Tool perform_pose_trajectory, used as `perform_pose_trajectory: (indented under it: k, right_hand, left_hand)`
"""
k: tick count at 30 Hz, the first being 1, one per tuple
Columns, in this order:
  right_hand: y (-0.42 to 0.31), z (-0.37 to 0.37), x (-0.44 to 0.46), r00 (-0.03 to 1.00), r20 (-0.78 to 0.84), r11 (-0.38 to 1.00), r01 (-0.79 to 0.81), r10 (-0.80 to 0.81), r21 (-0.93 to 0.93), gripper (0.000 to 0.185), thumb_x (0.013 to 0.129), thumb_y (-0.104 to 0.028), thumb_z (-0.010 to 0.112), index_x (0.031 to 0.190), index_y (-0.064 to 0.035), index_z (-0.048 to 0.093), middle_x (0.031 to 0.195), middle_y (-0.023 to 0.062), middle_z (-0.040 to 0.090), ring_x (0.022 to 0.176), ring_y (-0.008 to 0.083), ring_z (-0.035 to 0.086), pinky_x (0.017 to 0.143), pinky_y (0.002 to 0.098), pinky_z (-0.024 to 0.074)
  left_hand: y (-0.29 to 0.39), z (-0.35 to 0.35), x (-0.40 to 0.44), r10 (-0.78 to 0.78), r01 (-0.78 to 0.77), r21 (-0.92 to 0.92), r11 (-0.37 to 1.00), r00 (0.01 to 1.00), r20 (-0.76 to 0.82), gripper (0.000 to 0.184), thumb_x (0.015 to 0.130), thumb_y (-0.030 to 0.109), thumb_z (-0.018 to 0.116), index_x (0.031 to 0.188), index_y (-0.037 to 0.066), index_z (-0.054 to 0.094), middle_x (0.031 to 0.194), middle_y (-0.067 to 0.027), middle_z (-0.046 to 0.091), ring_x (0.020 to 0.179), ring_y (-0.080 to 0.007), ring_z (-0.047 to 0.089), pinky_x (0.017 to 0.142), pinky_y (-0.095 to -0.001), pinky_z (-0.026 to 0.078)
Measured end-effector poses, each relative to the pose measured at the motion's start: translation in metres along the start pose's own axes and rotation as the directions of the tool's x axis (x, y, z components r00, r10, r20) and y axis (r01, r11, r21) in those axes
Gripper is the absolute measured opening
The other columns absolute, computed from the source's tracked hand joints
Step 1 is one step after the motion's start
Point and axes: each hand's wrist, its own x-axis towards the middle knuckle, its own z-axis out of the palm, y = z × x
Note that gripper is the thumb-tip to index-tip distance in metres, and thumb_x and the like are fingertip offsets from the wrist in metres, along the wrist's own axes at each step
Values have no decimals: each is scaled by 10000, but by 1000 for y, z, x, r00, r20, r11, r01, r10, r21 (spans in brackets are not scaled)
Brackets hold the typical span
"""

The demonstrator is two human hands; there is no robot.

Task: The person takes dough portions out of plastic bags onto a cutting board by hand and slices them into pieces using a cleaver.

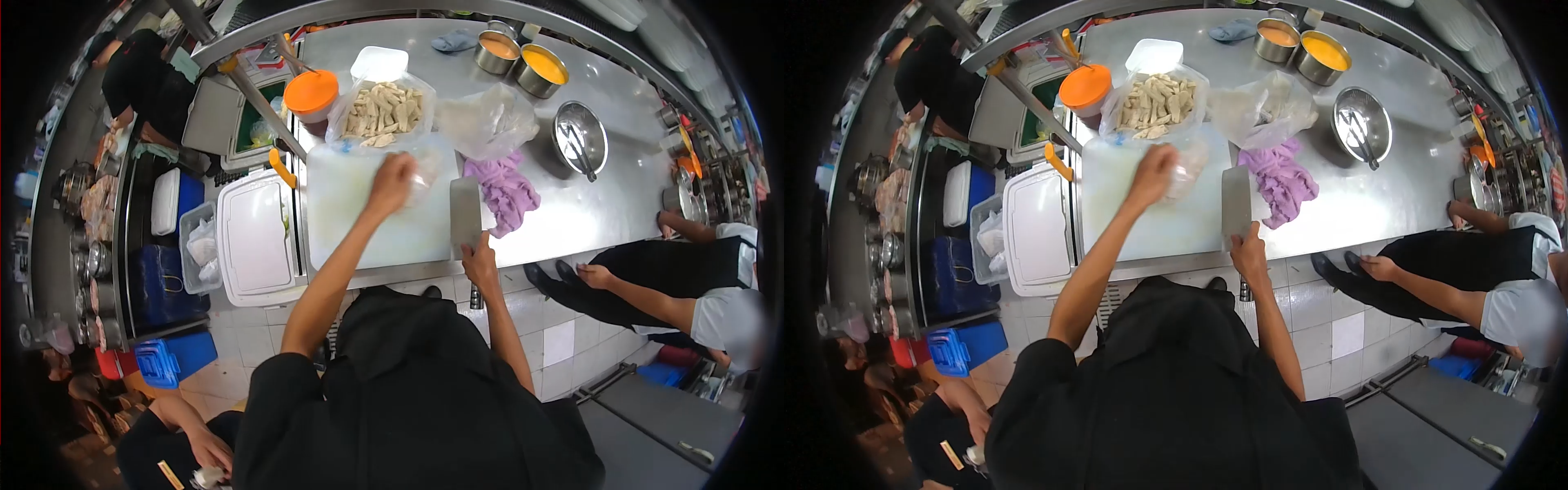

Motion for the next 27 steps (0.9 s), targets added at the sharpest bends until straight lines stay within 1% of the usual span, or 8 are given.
perform_pose_trajectory:
  k: [3,4,6,9,16,18,21,27]
  right_hand:
    - [-5,-3,-2,1000,-5,999,-27,27,-27,439,906,-134,613,1222,24,352,888,367,633,863,550,603,725,563,480]
    - [-7,-3,-3,999,-7,999,-31,31,-22,439,906,-134,613,1222,24,352,888,367,633,863,550,603,725,563,480]
    - [-9,-5,-2,997,15,996,-81,82,-44,454,907,-142,618,1236,23,351,915,367,633,889,549,600,747,559,481]
    - [-1,0,-1,1000,-21,1000,5,-5,2,452,906,-142,619,1235,23,358,920,367,635,891,551,600,749,557,484]
    - [-8,-3,-2,998,12,997,-57,58,-43,443,903,-132,620,1236,25,374,948,369,635,919,547,599,768,550,490]
    - [-2,-1,0,1000,-21,1000,-10,9,-17,453,904,-145,620,1242,30,375,948,374,632,925,547,597,771,552,486]
    - [-2,-1,0,998,-23,998,-58,57,-40,457,904,-149,620,1244,36,377,944,375,632,923,550,595,766,553,482]
    - [-4,-2,-1,999,-38,997,-18,15,-73,429,903,-125,613,1209,42,363,844,381,615,849,560,593,696,566,468]
  left_hand:
    - [-17,-52,-23,-332,331,-298,895,942,50,236,996,262,553,976,34,613,840,-39,571,804,-150,550,720,-316,461]
    - [-36,-59,-38,-331,332,-293,897,942,55,236,996,262,553,976,34,613,840,-39,571,804,-150,550,720,-316,461]
    - [-91,-58,-72,-640,649,-244,720,758,126,377,996,383,531,976,18,625,801,-51,599,699,-155,541,668,-311,471]
    - [-99,-59,-96,-734,752,-268,602,653,187,554,969,525,502,970,-17,620,795,-86,637,670,-173,580,652,-307,484]
    - [-99,-35,-45,-767,765,124,632,641,-41,681,934,611,482,941,-58,609,840,-227,681,813,-317,695,732,-401,519]
    - [-116,-4,-46,-411,538,299,788,821,-396,582,973,515,473,909,-49,602,817,-272,664,756,-435,654,709,-478,503]
    - [-94,20,-45,-393,515,165,841,792,-467,464,1001,410,460,904,-23,595,812,-276,650,751,-487,612,693,-527,471]
    - [-68,16,-46,-334,427,327,843,892,-306,386,998,359,491,903,5,609,745,-239,648,725,-462,620,650,-513,467]
